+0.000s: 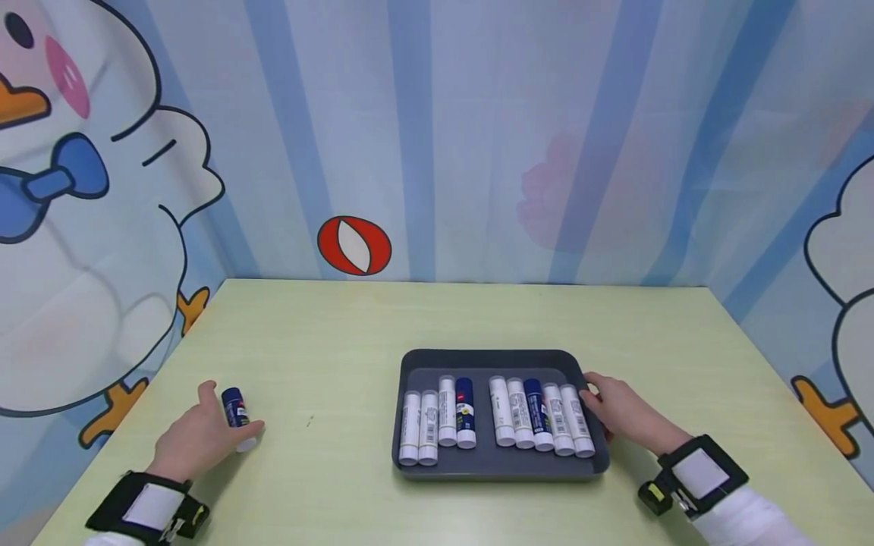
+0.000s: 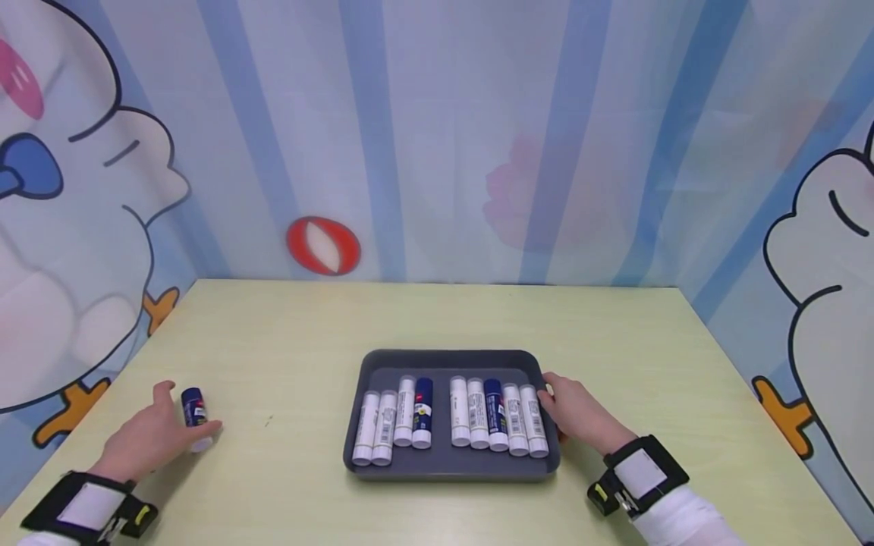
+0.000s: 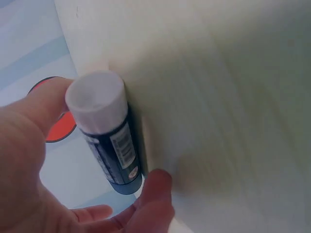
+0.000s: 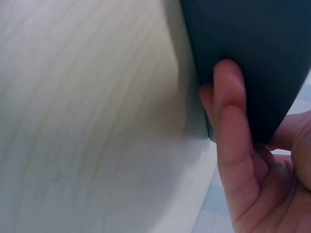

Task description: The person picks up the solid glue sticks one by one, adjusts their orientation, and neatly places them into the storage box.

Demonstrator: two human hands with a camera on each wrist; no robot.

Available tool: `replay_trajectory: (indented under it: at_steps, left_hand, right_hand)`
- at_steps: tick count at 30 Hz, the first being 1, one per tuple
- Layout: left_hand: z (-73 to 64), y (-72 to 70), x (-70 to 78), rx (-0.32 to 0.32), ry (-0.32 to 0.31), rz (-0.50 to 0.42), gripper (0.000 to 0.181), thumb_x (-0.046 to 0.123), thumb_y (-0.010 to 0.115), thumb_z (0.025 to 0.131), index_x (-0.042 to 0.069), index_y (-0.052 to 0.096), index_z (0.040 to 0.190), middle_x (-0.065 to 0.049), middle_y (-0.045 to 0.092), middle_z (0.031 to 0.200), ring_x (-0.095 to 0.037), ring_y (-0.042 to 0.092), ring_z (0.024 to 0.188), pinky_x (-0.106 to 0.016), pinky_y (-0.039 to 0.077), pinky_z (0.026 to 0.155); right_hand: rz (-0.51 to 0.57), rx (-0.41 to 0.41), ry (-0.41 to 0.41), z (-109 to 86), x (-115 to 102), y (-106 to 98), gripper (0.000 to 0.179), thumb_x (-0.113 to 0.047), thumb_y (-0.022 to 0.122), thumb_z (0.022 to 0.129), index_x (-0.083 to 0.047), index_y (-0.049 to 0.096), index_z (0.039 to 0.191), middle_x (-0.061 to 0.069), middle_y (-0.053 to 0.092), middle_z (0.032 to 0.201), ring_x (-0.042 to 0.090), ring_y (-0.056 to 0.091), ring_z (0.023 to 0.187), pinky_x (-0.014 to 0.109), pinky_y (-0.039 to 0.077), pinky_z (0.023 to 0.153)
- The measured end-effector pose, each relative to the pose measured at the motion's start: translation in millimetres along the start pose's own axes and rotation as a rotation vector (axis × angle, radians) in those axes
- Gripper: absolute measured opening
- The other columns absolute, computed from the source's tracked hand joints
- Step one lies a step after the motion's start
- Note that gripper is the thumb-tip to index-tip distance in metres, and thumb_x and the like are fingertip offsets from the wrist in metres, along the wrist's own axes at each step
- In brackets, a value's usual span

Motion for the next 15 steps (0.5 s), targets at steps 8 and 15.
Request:
replay_trajectory:
  at_steps: [8, 15]
  left_hand:
    - [4.0, 3.5, -1.8, -0.055, -0.03, -0.021, 0.1, 0.038, 0.071, 0.084, -0.022, 0.007, 0.132, -0.032, 0.058, 0.081, -0.027, 0.056, 0.063, -0.036, 0.043, 0.055]
    - [6.3, 6.4, -1.5, -0.087, -0.047, -0.026, 0.088, 0.027, 0.068, 0.087, -0.023, 0.009, 0.13, -0.031, 0.058, 0.083, -0.027, 0.056, 0.064, -0.035, 0.044, 0.056]
  right_hand:
    - [0.012, -0.002, -0.003, -0.1, -1.0, -0.7, 0.043, -0.007, 0.046, 0.101, 0.017, 0.035, 0.135, 0.011, 0.062, 0.08, 0.018, 0.056, 0.046, 0.034, 0.047, 0.047]
    - [0.005, -0.007, 0.016, 0.2, 1.2, 0.9, 0.044, -0.008, 0.046, 0.101, 0.016, 0.034, 0.136, 0.009, 0.061, 0.079, 0.018, 0.055, 0.046, 0.034, 0.046, 0.048]
Point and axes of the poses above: each hand's wrist, its own z-axis towards the middle knuckle, its own y-axis out of the palm, x = y × z, the point moved 2 cm from there along z, towards the middle knuckle
